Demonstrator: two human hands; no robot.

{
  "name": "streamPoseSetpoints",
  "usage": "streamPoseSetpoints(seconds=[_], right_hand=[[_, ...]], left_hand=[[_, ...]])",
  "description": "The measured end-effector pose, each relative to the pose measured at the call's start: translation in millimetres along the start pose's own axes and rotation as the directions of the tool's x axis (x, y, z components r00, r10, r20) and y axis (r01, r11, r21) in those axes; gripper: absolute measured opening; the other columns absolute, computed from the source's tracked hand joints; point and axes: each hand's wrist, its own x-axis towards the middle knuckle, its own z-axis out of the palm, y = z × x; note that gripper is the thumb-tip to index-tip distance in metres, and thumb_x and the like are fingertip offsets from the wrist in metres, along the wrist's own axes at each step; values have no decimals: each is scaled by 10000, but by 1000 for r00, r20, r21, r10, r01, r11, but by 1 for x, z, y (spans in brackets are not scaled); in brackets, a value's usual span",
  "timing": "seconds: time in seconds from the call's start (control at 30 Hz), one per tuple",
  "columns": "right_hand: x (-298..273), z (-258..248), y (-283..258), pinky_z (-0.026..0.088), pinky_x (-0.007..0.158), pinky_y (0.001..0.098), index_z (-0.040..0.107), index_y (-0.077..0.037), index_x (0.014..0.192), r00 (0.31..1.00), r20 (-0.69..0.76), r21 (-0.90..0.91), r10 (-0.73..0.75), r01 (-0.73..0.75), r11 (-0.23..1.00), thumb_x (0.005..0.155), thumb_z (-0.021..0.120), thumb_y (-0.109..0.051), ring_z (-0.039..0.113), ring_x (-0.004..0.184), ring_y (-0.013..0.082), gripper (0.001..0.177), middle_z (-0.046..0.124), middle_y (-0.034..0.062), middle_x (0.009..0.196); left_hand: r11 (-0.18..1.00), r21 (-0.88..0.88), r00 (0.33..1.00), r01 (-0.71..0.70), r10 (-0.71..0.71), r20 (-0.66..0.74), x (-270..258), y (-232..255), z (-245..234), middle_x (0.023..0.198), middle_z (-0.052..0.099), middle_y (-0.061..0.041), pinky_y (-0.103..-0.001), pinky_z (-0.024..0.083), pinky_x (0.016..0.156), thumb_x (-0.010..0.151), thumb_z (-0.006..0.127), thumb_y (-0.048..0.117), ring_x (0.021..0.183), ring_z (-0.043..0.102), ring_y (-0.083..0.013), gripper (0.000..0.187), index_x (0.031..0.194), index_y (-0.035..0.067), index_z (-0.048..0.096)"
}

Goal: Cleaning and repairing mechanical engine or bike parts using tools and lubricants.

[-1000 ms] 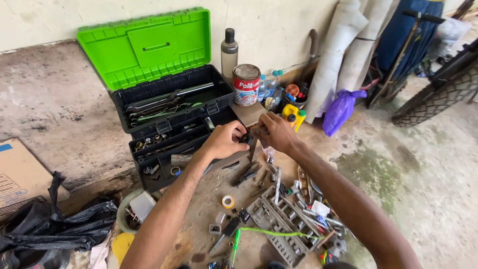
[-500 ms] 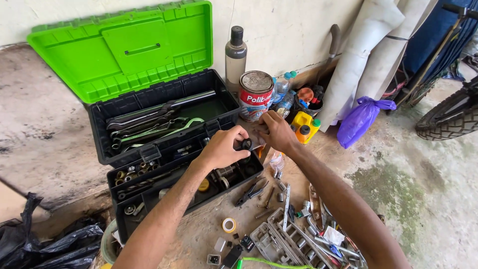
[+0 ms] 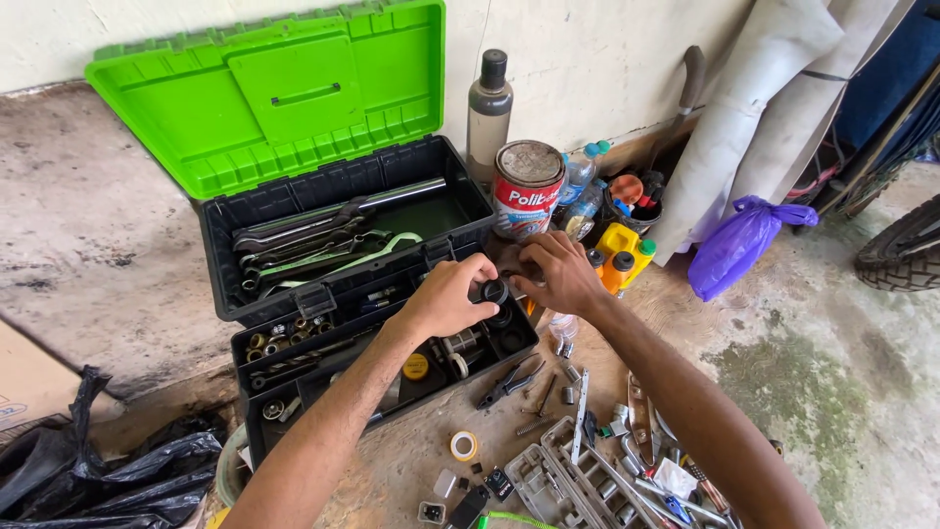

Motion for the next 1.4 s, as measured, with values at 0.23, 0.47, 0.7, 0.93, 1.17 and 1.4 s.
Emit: streamPoseSetpoints(seconds=[0.23,0.47,0.7,0.93,1.17,1.4], right_hand=[[-2,-29,-15,465,986,529,675,-81,1100,998,-47,8,-42,42,999,840,786,-294,569,1234,308,354,649,104,1254],[-5,-51,-41,537,881,427,724,-52,1002,999,-38,210,7,1,978,885,778,-208,683,981,271,202,737,100,978],[-13,-54,-60,610,714,346,745,-38,1005,937,273,360,216,-308,881,795,824,-202,759,754,205,277,776,105,833],[-23,-24,-49,610,759,385,768,-37,978,938,269,253,218,-288,924,756,787,-149,770,795,253,250,786,122,868],[-22,-20,-64,591,834,404,797,-97,932,920,298,109,253,-297,949,769,774,-169,740,896,268,179,777,83,912],[-23,-17,-71,477,976,477,830,-142,854,935,310,-63,172,-160,985,716,844,-194,589,1111,285,148,702,67,970]], left_hand=[[999,46,1000,15,-15,10,1,14,3,1137,746,-163,-401,585,949,765,856,187,1117,728,-293,468,1138,33,618],[980,197,1000,28,-25,-18,-2,27,16,1170,726,-171,-418,560,970,769,866,214,1145,686,-317,495,1161,38,619],[930,367,999,12,3,-40,-16,43,31,1059,733,-127,-449,565,867,745,872,275,1025,665,-324,530,1162,67,618],[939,344,998,-13,32,-51,-24,38,39,1052,751,-108,-448,560,882,741,878,273,1038,671,-322,511,1141,78,624],[941,322,993,-103,118,-27,-28,25,26,1070,762,-87,-435,541,886,720,872,206,1013,648,-313,417,1069,73,687],[888,456,996,-60,81,-27,-27,4,44,945,735,-66,-418,542,850,754,817,115,952,624,-269,145,888,82,771]])
